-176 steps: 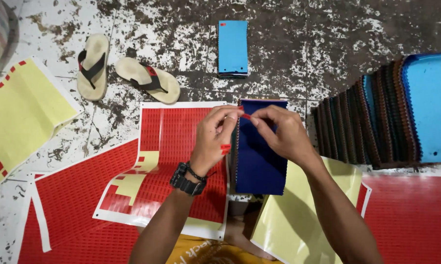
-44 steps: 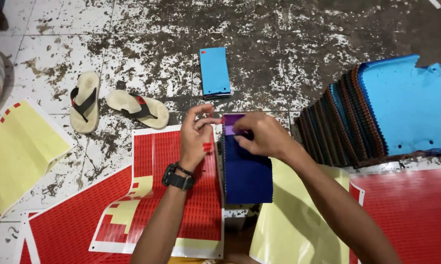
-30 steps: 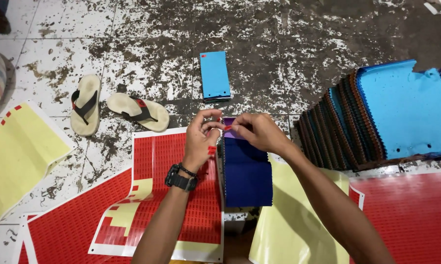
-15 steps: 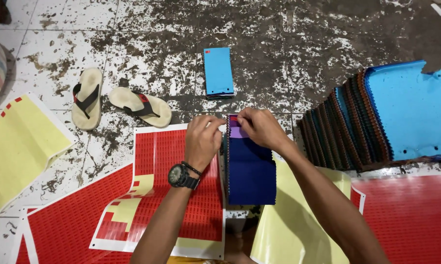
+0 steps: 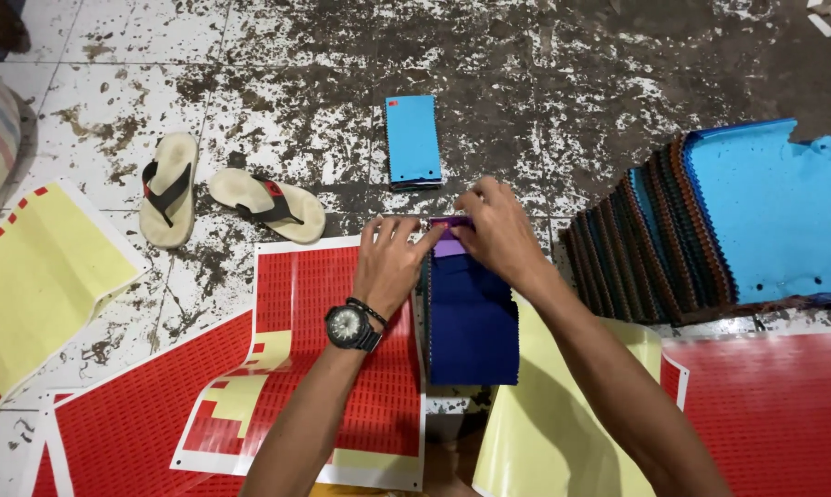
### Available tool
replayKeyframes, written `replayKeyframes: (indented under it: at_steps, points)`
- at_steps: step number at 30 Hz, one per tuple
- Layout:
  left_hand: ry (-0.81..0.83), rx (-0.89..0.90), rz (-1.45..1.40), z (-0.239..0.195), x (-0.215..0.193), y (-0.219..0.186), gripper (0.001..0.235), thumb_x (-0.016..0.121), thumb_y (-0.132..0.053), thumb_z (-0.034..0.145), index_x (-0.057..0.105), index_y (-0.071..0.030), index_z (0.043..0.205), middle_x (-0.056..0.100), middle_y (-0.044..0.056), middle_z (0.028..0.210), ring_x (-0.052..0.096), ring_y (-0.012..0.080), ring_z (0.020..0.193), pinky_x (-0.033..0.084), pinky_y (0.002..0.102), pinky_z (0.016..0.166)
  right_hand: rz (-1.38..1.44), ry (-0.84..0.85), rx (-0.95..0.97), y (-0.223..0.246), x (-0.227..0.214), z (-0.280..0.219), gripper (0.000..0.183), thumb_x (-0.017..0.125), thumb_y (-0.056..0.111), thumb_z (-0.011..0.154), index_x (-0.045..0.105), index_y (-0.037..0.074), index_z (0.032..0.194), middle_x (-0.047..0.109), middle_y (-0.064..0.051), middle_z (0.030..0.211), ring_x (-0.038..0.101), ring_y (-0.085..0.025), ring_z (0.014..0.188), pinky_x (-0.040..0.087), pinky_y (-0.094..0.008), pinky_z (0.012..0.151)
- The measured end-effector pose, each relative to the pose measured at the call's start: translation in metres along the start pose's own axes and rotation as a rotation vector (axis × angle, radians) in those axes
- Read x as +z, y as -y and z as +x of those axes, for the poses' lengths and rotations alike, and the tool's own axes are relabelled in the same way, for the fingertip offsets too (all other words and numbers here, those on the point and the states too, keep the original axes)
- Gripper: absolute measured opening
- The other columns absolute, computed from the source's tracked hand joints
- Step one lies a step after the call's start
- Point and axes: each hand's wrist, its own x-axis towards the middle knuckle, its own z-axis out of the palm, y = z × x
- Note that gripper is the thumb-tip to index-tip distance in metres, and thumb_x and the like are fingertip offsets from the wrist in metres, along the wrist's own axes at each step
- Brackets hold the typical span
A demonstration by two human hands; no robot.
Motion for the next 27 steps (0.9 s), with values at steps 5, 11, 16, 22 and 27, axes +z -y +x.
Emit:
replayKeyframes:
  at_steps: [5, 11, 16, 22, 27]
  points:
    - [0.017, -0.155, -0.336, 0.006, -0.01, -0.002, 0.042, 0.057, -0.002, 0.089, 0.069, -0.022, 0.124, 0.063, 0.006, 0.108, 0.064, 0.0302, 0.107, 0.053, 0.051, 0.094, -0.061, -0.074, -0.163, -0.024, 0.024, -0.001, 0.01, 0.079, 0.023, 0.085, 0.072, 0.017, 0.089, 0.064, -0.003, 0.086, 0.069, -0.032, 0.086, 0.058, -0.045, 0.069]
    - [-0.193, -0.598, -1.105, 0.015, -0.015, -0.007, 0.038, 0.055, 0.005, 0.087, 0.069, -0.008, 0.119, 0.07, 0.014, 0.1, 0.072, 0.0298, 0.094, 0.061, 0.042, 0.084, -0.236, -0.426, -0.402, -0.011, 0.013, -0.015, 0.025, 0.068, 0.023, 0.095, 0.063, 0.018, 0.071, 0.063, 0.005, 0.081, 0.062, -0.019, 0.075, 0.05, -0.033, 0.059]
    - [-0.193, -0.731, -1.286, 0.029, -0.026, -0.01, 0.023, 0.059, -0.007, 0.096, 0.068, -0.004, 0.116, 0.072, 0.017, 0.096, 0.072, 0.0226, 0.086, 0.063, 0.037, 0.078, 0.031, -0.145, -0.395, 0.004, -0.015, -0.03, 0.011, 0.076, 0.014, 0.08, 0.065, 0.014, 0.079, 0.062, -0.002, 0.083, 0.065, -0.028, 0.083, 0.056, -0.038, 0.062]
    - [-0.22, -0.696, -1.35, 0.041, -0.039, -0.027, 0.019, 0.055, -0.008, 0.099, 0.068, -0.003, 0.113, 0.072, 0.017, 0.099, 0.072, 0.0184, 0.087, 0.062, 0.033, 0.078, 0.541, 0.057, 0.055, 0.036, -0.062, -0.024, 0.017, 0.072, 0.006, 0.088, 0.076, 0.004, 0.104, 0.078, -0.018, 0.087, 0.075, -0.039, 0.083, 0.06, -0.046, 0.072]
    - [-0.258, -0.651, -1.373, 0.046, -0.046, -0.031, 0.02, 0.054, -0.007, 0.1, 0.066, -0.002, 0.114, 0.071, 0.017, 0.098, 0.072, 0.0204, 0.087, 0.064, 0.032, 0.074, 0.601, 0.081, 0.116, 0.043, -0.065, -0.022, 0.017, 0.074, 0.013, 0.09, 0.079, 0.005, 0.106, 0.078, -0.017, 0.085, 0.076, -0.037, 0.078, 0.06, -0.042, 0.067]
